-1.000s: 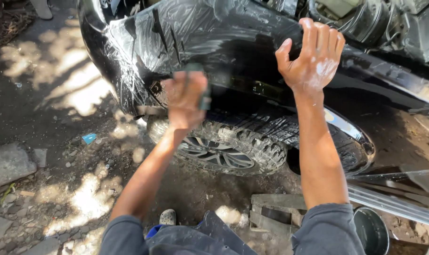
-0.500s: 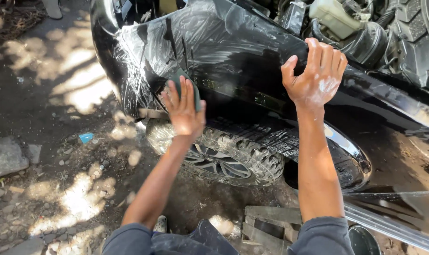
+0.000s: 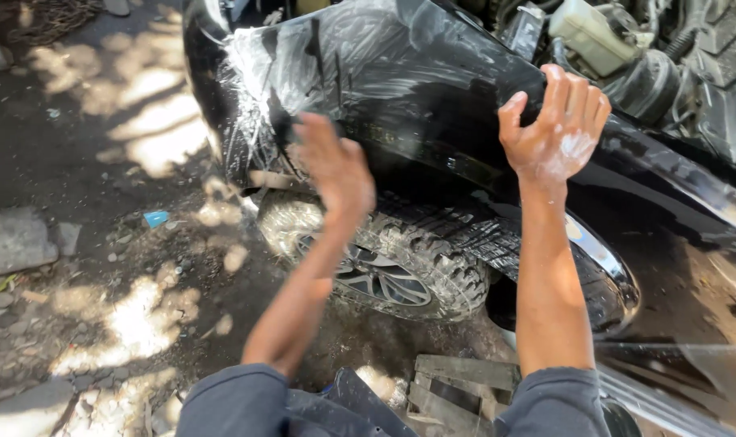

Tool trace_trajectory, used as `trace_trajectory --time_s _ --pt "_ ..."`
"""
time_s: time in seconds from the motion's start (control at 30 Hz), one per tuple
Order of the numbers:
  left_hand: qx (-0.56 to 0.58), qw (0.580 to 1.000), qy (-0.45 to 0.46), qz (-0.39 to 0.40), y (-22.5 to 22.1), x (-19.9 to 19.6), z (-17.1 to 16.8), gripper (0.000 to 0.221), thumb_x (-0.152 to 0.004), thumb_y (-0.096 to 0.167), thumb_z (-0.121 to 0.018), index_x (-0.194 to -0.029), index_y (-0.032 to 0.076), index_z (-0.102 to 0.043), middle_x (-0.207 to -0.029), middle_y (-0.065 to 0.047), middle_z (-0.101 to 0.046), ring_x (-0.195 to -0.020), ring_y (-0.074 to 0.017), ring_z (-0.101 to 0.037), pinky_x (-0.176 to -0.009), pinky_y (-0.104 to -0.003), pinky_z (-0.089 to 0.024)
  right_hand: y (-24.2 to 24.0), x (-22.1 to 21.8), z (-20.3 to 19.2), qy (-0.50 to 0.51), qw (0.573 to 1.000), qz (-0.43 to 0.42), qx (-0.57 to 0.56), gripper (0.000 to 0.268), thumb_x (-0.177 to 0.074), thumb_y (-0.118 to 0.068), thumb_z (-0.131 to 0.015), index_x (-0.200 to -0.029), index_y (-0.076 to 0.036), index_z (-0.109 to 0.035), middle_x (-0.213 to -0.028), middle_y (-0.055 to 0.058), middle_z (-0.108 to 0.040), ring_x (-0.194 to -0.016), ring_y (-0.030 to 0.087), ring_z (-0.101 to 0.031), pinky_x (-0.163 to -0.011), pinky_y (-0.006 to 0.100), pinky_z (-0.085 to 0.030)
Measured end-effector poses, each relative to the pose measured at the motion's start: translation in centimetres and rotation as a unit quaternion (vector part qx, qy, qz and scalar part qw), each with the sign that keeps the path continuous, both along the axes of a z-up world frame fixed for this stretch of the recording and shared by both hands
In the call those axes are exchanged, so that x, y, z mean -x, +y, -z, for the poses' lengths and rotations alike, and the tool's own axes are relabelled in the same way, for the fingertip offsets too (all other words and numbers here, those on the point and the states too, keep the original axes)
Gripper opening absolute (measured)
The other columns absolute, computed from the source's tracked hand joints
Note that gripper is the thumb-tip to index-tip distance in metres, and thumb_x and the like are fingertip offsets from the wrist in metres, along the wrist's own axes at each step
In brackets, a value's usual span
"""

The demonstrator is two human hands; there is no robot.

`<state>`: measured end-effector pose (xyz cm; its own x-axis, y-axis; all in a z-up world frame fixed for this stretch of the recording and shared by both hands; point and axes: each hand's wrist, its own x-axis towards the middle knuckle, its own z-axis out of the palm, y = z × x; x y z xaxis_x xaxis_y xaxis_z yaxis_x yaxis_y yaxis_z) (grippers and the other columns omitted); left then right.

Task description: Wet sanding the fender of a black car to prepare for surface repair or painting.

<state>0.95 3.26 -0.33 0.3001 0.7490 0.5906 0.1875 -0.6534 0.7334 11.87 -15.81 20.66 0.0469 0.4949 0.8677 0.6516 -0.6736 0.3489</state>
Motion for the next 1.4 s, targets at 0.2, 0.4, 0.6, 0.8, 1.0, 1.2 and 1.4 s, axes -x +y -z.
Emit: trace_trajectory --time_s 0.2,0.4,0.6,0.8,1.0,1.2,1.4 --pt "-0.072 0.984 -0.092 0.131 -4.6 0.3 -1.7 0.059 -0.111 0.027 -0.043 -0.163 0.006 -0.024 -0.169 -0.031 -0.005 -0.16 -0.0511 -0.005 -0.129 -0.062 -0.012 -0.2 -0.4 0.1 -0.015 1.0 -0.021 0.011 0.034 -0.097 -0.021 -0.06 -0.127 -0.004 -0.065 -0.116 0.011 -0.064 -0.112 0.032 -0.059 -0.107 0.043 -0.045" --pt "0.092 0.991 -0.082 0.047 1.6 1.2 -2.3 0.05 -0.118 0.032 -0.033 -0.167 0.03 -0.026 -0.171 -0.036 -0.002 -0.161 -0.0541 -0.004 -0.132 -0.06 -0.013 -0.4 -0.9 1.0 -0.01 1.0 0.001 0.02 0.034 -0.097 -0.022 -0.057 -0.125 -0.004 -0.065 -0.114 0.012 -0.063 -0.109 0.031 -0.06 -0.11 0.045 -0.045" --pt "0.069 0.995 0.046 0.058 2.7 1.8 -0.5 0.072 -0.108 0.038 -0.034 -0.162 -0.003 -0.011 -0.166 -0.034 -0.001 -0.154 -0.0503 -0.008 -0.122 -0.057 -0.005 -0.7 -1.5 1.3 -0.021 0.999 0.004 0.031 0.03 -0.1 -0.022 -0.055 -0.123 -0.004 -0.063 -0.119 0.011 -0.063 -0.113 0.03 -0.059 -0.11 0.042 -0.043" --pt "0.009 0.994 -0.103 0.03 2.6 3.3 2.3 0.08 -0.113 0.045 -0.036 -0.161 -0.012 -0.009 -0.17 -0.032 -0.006 -0.161 -0.0449 -0.006 -0.134 -0.051 -0.007 -0.4 -1.7 1.6 -0.038 0.999 0.016 0.027 0.028 -0.099 -0.02 -0.055 -0.121 -0.005 -0.064 -0.117 0.01 -0.063 -0.11 0.031 -0.058 -0.108 0.042 -0.044" --pt "0.06 0.996 0.026 0.057 7.3 1.8 2.5 0.083 -0.111 0.045 -0.041 -0.158 -0.017 -0.011 -0.166 -0.037 -0.004 -0.159 -0.0457 -0.002 -0.131 -0.055 -0.005 -0.4 -2.2 1.8 -0.044 0.998 0.031 0.028 0.028 -0.097 -0.019 -0.056 -0.12 -0.006 -0.064 -0.113 0.009 -0.06 -0.11 0.03 -0.057 -0.108 0.041 -0.043" --pt "-0.059 0.994 -0.011 0.089 2.7 3.9 6.8 0.078 -0.109 0.033 -0.039 -0.16 -0.019 -0.011 -0.17 -0.039 -0.007 -0.16 -0.0467 -0.004 -0.133 -0.056 -0.007 -0.5 -2.2 1.8 -0.033 0.999 0.025 0.014 0.028 -0.096 -0.019 -0.056 -0.12 -0.006 -0.063 -0.114 0.008 -0.06 -0.106 0.028 -0.056 -0.111 0.04 -0.043" --pt "-0.022 0.998 -0.007 0.063 5.1 3.9 4.7 0.079 -0.108 0.029 -0.054 -0.16 -0.016 -0.014 -0.169 -0.034 -0.015 -0.16 -0.0465 -0.014 -0.132 -0.055 -0.013 -0.8 -1.7 1.8 -0.032 0.999 0.033 0.028 0.028 -0.097 -0.02 -0.056 -0.119 -0.005 -0.064 -0.114 0.009 -0.061 -0.109 0.03 -0.057 -0.108 0.041 -0.043"
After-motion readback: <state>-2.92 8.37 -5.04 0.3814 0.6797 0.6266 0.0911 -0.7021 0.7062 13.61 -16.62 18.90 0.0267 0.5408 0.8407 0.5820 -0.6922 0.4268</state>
